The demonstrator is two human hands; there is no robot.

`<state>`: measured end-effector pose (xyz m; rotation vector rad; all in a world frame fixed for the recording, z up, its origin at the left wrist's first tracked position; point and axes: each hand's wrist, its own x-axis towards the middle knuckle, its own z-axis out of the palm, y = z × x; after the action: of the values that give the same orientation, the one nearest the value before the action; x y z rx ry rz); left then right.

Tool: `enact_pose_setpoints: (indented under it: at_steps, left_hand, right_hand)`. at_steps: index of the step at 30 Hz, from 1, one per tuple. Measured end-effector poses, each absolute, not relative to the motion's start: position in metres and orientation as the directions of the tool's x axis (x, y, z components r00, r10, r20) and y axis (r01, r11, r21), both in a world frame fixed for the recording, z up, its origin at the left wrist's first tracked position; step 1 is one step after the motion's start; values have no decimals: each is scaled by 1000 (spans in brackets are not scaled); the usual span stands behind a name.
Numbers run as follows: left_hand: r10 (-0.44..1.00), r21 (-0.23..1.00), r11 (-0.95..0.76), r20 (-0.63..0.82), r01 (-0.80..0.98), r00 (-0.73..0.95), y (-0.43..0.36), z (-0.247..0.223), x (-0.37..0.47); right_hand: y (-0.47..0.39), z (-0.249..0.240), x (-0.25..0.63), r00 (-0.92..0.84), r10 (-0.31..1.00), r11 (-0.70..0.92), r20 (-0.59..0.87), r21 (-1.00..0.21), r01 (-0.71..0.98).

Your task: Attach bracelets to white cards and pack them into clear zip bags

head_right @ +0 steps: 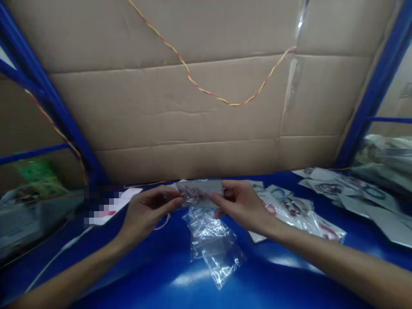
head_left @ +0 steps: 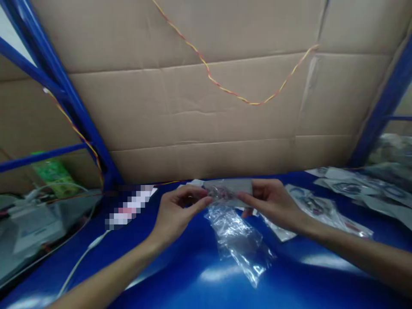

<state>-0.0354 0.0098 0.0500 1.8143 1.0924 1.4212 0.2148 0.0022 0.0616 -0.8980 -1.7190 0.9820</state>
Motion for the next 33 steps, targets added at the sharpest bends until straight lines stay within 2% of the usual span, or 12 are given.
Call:
enact_pose_setpoints:
  at_steps: [8,14,21,24,28,33]
  left_hand:
    - [840,797,-539,531,274,109,11,51,-37]
    - [843,823,-537,515,184,153,12,53,-39]
    - [929,926,-358,341,121,146,14,55,-37]
    - [939,937,-331,314,114,144,19,51,-40]
    - [962,950,-271,260,157,85,29,45,-48]
    - [959,959,-279,276,-44,-55,44,47,-55]
  right_hand:
    - [4,62,217,-300,881,420,366,-897,140]
    - [5,62,219,-338,868,426,364,-895,131]
    - [8,59,220,-360,875,382,325,-919,98]
    - [10,58,222,-373,875,364,308,-927,90]
    - [10,63,224,-357,882,375,306,-916,141]
    - [10,73,228,-311,903,347,297,-930,119]
